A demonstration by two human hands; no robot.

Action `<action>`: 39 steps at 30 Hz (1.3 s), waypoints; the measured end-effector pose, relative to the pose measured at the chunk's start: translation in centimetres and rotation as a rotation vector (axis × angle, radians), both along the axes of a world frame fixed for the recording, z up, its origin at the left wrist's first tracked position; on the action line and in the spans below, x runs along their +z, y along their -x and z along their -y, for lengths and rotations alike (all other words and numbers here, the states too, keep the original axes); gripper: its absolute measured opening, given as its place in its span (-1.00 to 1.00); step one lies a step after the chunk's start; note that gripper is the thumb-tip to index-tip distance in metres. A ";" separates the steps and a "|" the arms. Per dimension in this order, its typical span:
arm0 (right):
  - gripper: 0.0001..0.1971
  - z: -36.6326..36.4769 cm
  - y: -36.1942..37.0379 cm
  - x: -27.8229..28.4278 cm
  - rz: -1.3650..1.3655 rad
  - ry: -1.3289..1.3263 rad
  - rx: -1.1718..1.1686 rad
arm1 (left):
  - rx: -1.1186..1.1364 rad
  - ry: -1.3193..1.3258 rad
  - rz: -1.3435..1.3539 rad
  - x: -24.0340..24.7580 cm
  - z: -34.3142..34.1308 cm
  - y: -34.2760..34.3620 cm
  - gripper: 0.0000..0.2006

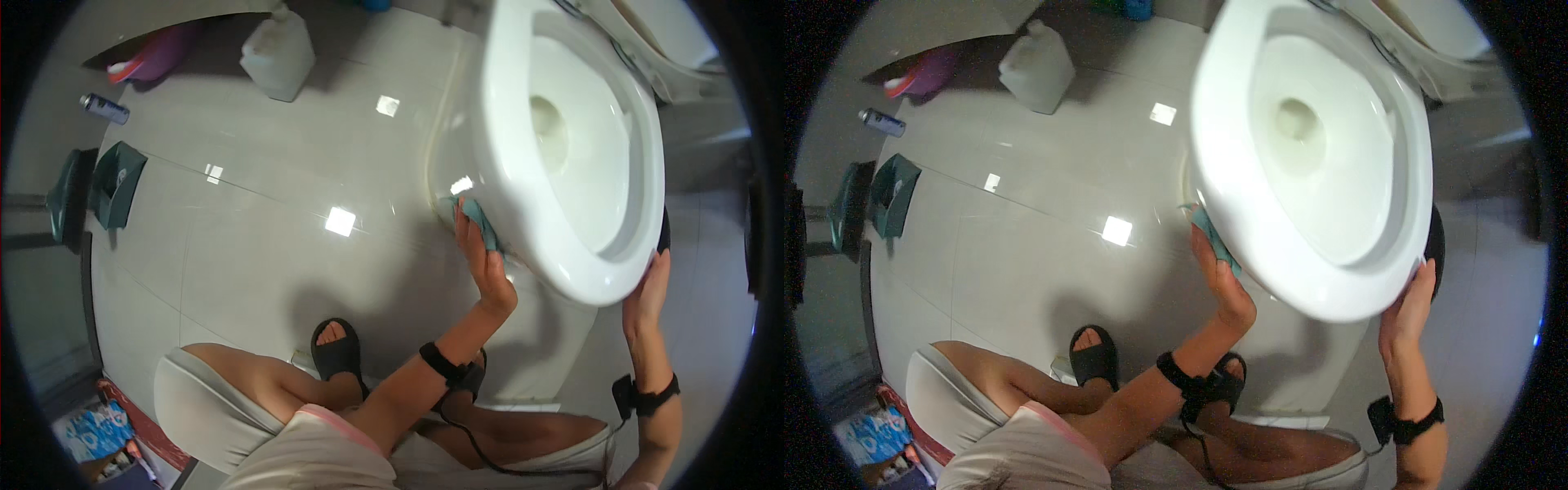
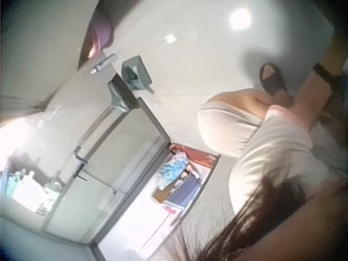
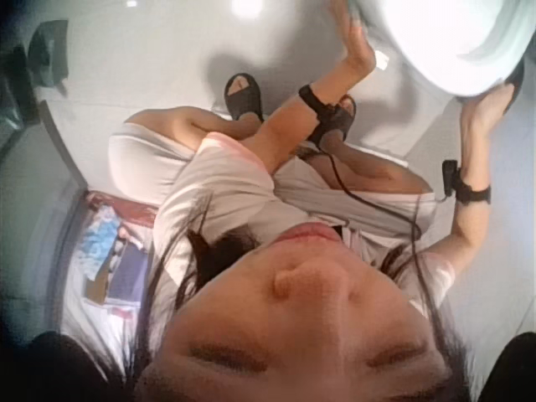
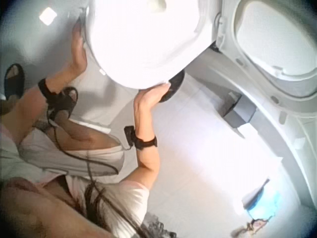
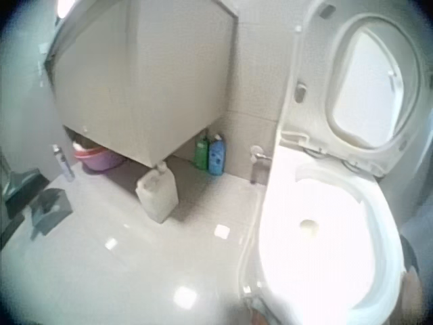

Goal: The person cleans a bathroom by organizing bottles in a cabinet, wiping the sink area with a cloth, and then thoroughly wiping down the exterior and interior surfaces of the toilet with the cloth.

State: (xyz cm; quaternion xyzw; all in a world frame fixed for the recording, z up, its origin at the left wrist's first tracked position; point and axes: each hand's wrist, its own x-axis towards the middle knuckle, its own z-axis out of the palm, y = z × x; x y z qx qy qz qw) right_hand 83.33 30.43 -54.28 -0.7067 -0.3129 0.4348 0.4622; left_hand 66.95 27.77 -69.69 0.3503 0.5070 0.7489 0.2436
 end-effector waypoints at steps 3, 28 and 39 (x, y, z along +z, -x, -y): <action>-0.41 -0.4 0.7 0.7 0.024 0.051 -0.080 | -0.018 0.164 0.188 -2.4 -1.0 0.2 -0.51; -0.51 -0.3 1.0 -0.9 -0.064 -0.023 -0.105 | -0.596 0.017 0.334 -3.6 -12.8 10.7 -0.29; -0.55 -0.5 -0.2 -1.5 -0.109 -0.074 -0.065 | -0.966 0.027 0.238 1.6 -25.5 13.8 -0.20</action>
